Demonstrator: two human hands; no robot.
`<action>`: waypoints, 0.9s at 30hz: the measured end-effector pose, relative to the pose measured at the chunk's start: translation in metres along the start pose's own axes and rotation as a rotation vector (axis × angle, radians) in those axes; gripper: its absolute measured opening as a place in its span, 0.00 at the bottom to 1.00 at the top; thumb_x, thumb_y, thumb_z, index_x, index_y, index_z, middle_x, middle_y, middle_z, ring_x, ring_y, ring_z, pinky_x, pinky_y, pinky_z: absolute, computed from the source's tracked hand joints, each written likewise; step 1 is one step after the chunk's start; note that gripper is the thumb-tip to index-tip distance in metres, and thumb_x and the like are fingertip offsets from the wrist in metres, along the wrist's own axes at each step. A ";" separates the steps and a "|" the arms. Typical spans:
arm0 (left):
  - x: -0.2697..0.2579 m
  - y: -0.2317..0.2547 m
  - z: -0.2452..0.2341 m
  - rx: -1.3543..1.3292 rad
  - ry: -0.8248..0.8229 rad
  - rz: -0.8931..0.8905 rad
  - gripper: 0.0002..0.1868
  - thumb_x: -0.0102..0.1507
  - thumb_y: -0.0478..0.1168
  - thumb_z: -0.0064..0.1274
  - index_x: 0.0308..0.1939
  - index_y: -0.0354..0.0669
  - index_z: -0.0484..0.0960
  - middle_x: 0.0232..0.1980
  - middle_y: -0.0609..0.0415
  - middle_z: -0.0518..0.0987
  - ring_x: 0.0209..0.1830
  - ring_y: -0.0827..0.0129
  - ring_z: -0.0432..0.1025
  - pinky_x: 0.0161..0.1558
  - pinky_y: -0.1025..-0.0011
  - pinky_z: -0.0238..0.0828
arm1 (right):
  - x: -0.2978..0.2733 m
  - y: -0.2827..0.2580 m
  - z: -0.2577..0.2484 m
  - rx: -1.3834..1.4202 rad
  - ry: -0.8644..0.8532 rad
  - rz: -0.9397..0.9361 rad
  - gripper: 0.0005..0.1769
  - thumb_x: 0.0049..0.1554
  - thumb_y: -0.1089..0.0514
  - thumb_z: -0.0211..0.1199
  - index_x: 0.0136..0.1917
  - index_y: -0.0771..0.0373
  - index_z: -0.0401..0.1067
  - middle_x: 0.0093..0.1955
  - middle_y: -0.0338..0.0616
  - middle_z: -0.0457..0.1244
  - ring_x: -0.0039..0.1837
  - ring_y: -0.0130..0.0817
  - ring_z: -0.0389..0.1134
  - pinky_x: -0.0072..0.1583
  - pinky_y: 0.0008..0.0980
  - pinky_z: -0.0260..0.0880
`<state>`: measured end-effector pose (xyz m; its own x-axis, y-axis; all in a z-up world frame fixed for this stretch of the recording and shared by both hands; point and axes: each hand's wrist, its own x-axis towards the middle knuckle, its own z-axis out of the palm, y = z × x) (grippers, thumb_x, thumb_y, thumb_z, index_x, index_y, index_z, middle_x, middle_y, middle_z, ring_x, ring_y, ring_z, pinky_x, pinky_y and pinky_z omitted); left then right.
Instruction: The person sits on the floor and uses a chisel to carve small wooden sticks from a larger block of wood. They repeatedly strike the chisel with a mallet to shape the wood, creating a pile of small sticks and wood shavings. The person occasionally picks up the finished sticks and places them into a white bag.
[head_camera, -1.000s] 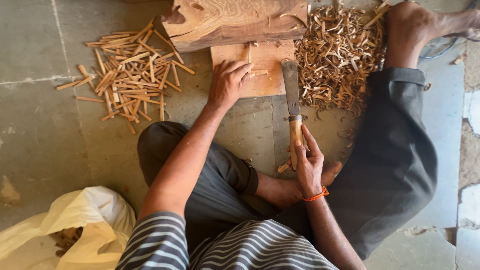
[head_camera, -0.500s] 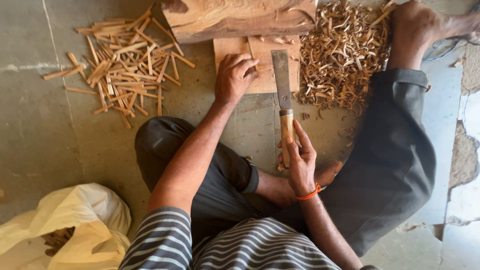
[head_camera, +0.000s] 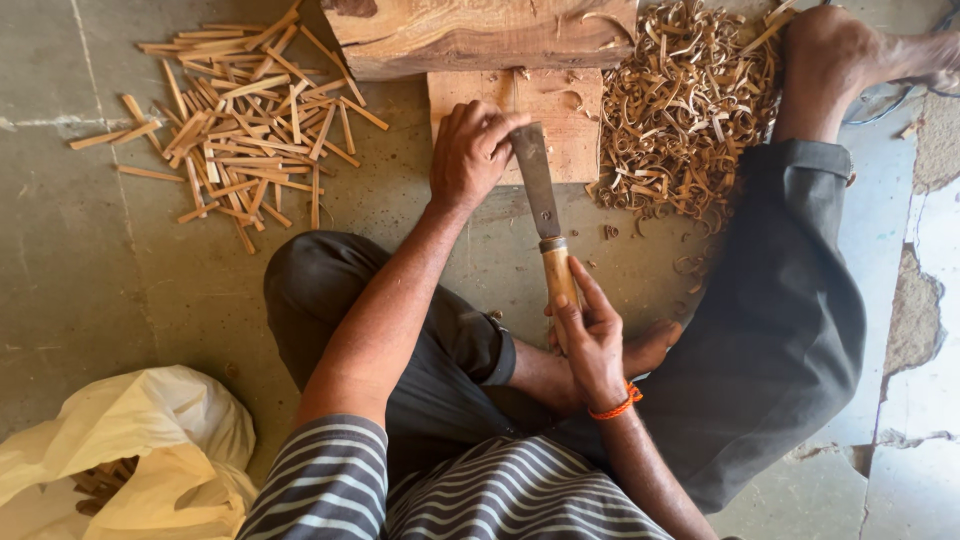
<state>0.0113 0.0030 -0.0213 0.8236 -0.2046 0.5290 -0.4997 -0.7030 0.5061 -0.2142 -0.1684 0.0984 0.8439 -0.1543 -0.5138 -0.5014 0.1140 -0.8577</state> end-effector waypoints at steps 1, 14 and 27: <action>0.000 0.001 -0.002 -0.007 0.012 0.008 0.19 0.53 0.38 0.73 0.47 0.57 0.88 0.41 0.62 0.77 0.42 0.70 0.70 0.46 0.70 0.69 | 0.000 0.001 0.002 -0.007 0.008 0.002 0.33 0.63 0.57 0.59 0.80 0.57 0.59 0.40 0.39 0.65 0.33 0.20 0.61 0.35 0.21 0.63; 0.004 0.011 -0.017 0.028 0.023 0.008 0.21 0.52 0.36 0.71 0.48 0.58 0.85 0.43 0.64 0.77 0.46 0.67 0.71 0.48 0.65 0.66 | 0.070 -0.009 0.043 0.016 -0.002 -0.055 0.32 0.64 0.58 0.56 0.81 0.55 0.57 0.37 0.39 0.64 0.28 0.20 0.59 0.29 0.22 0.59; -0.001 0.012 -0.018 -0.036 0.052 0.013 0.18 0.54 0.37 0.72 0.42 0.58 0.81 0.42 0.63 0.76 0.45 0.66 0.70 0.47 0.64 0.64 | 0.049 -0.010 0.031 0.071 0.009 -0.008 0.33 0.63 0.56 0.58 0.80 0.56 0.58 0.37 0.39 0.64 0.27 0.20 0.57 0.28 0.22 0.58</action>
<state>-0.0008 0.0070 -0.0033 0.8026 -0.1769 0.5697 -0.5200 -0.6755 0.5228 -0.1620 -0.1463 0.0830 0.8459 -0.1643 -0.5074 -0.4794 0.1824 -0.8584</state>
